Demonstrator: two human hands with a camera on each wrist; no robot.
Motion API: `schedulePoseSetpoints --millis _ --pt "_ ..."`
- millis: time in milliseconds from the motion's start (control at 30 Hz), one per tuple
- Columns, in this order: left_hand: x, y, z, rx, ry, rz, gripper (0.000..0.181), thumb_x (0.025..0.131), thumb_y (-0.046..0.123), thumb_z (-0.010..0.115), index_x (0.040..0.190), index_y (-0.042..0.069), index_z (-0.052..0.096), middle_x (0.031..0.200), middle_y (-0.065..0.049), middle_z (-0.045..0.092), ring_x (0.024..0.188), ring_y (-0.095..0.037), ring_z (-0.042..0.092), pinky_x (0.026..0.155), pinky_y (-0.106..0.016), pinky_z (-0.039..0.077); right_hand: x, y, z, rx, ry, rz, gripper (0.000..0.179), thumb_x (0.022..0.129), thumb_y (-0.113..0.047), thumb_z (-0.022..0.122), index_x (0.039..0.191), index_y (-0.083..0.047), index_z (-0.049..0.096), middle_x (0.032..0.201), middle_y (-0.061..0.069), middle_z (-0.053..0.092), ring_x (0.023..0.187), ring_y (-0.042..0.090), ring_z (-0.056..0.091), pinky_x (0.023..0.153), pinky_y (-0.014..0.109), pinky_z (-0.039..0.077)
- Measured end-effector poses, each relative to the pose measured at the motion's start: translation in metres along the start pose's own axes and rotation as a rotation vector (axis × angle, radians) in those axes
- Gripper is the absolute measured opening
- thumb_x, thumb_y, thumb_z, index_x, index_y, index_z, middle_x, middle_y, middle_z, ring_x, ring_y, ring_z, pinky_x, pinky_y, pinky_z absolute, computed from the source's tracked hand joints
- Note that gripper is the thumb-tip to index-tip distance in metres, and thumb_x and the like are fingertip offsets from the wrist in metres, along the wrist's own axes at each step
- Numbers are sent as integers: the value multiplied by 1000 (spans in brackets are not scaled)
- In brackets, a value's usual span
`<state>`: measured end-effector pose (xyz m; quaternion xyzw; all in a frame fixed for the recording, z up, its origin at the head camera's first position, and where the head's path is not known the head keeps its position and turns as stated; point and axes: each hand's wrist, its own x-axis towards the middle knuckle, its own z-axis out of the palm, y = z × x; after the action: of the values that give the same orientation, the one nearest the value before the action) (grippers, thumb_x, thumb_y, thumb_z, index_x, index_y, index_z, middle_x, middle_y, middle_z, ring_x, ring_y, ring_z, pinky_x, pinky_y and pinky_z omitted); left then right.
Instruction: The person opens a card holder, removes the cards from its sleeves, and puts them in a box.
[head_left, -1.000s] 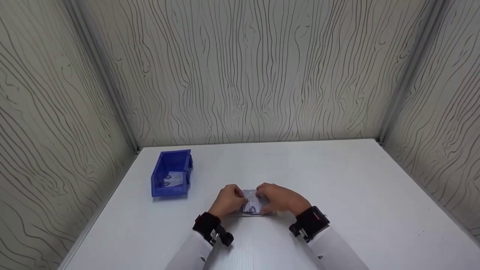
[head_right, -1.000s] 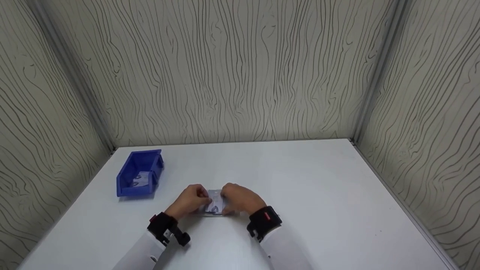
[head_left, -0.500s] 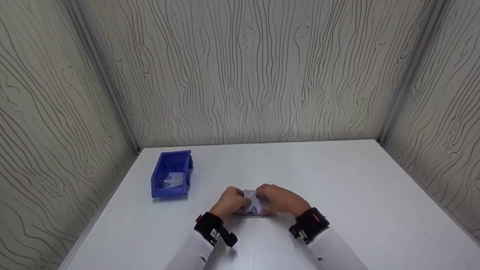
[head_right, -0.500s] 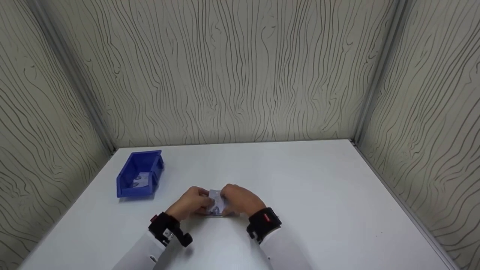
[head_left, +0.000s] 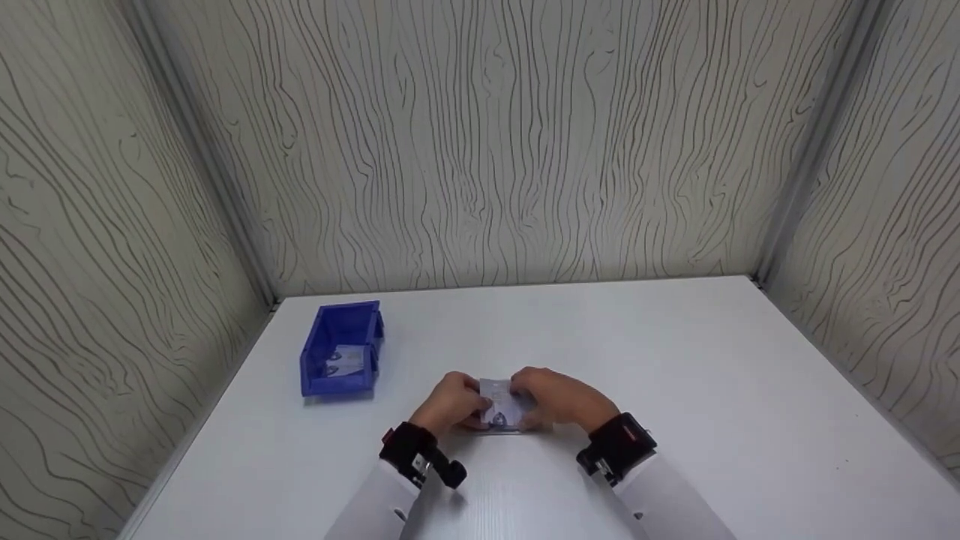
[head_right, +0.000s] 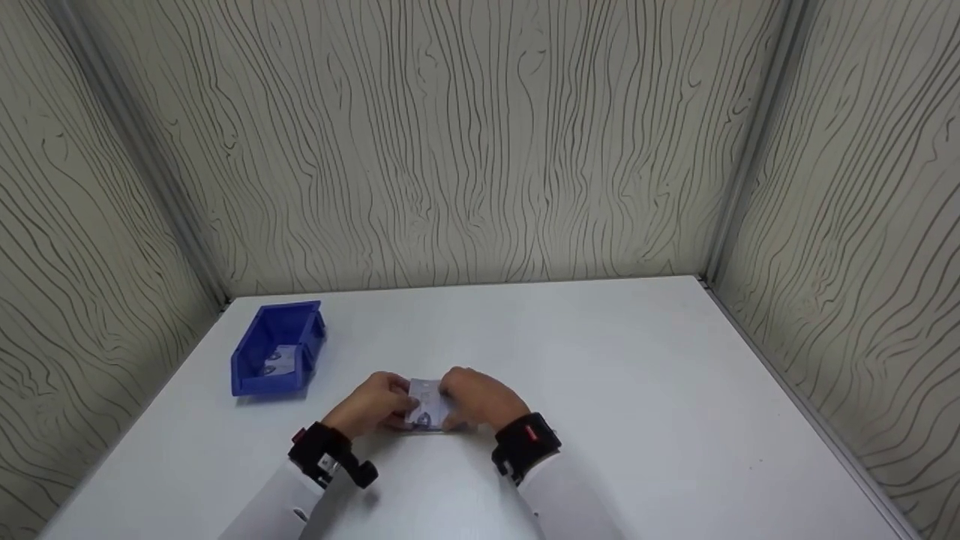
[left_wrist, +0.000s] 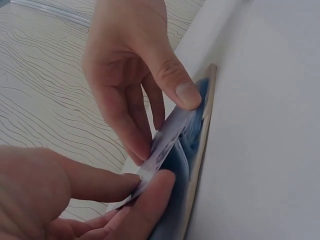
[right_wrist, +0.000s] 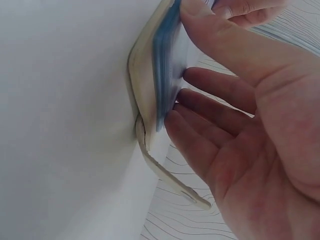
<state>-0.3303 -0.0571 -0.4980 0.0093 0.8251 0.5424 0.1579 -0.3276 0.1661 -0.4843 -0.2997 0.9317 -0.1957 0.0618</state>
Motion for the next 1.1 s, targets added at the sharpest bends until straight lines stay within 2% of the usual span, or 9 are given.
schedulePoseSetpoints --millis 200,367,467,600,700,867,1100 --pt "-1 -2 -7 12 -31 -10 36 96 6 75 127 -6 60 114 -17 70 88 -21 73 71 -27 63 1 1 1 -8 -4 -3 49 87 -14 92 130 -1 74 136 14 72 124 27 68 111 49 56" --pt "-3 -3 -3 5 -6 27 35 94 9 77 120 -5 60 109 -15 67 87 -21 71 70 -29 65 0 0 1 4 -4 -6 47 86 -14 92 127 -1 75 136 14 72 122 27 68 109 49 57" --pt "-2 -3 0 32 14 53 35 92 9 79 118 -4 59 107 -13 67 86 -20 71 67 -29 64 -1 -1 0 14 -3 -5 46 86 -14 92 127 -1 75 136 13 72 120 26 68 107 48 58" --pt "0 -3 1 81 26 46 37 92 7 80 121 -4 59 109 -13 67 88 -20 69 67 -27 62 -1 -1 0 14 -6 3 45 86 -14 92 126 -2 75 133 12 73 114 23 67 104 46 59" --pt "0 -4 -1 79 20 29 38 93 6 80 122 -4 58 110 -14 66 87 -20 70 66 -26 62 -1 -1 1 8 -8 15 45 86 -14 92 125 -2 75 134 11 72 116 23 68 105 46 59" --pt "-1 -4 -6 77 2 22 41 93 5 80 125 -5 56 112 -16 65 88 -21 71 67 -27 64 -1 -3 2 3 -8 39 48 85 -14 93 127 -1 74 139 12 71 122 25 68 111 48 57" --pt "-2 -1 -20 170 -15 47 40 91 7 79 126 -1 59 111 -15 70 92 -20 69 71 -25 56 0 -6 0 19 -18 72 51 87 -16 92 131 -2 73 141 12 70 124 25 67 113 49 56"
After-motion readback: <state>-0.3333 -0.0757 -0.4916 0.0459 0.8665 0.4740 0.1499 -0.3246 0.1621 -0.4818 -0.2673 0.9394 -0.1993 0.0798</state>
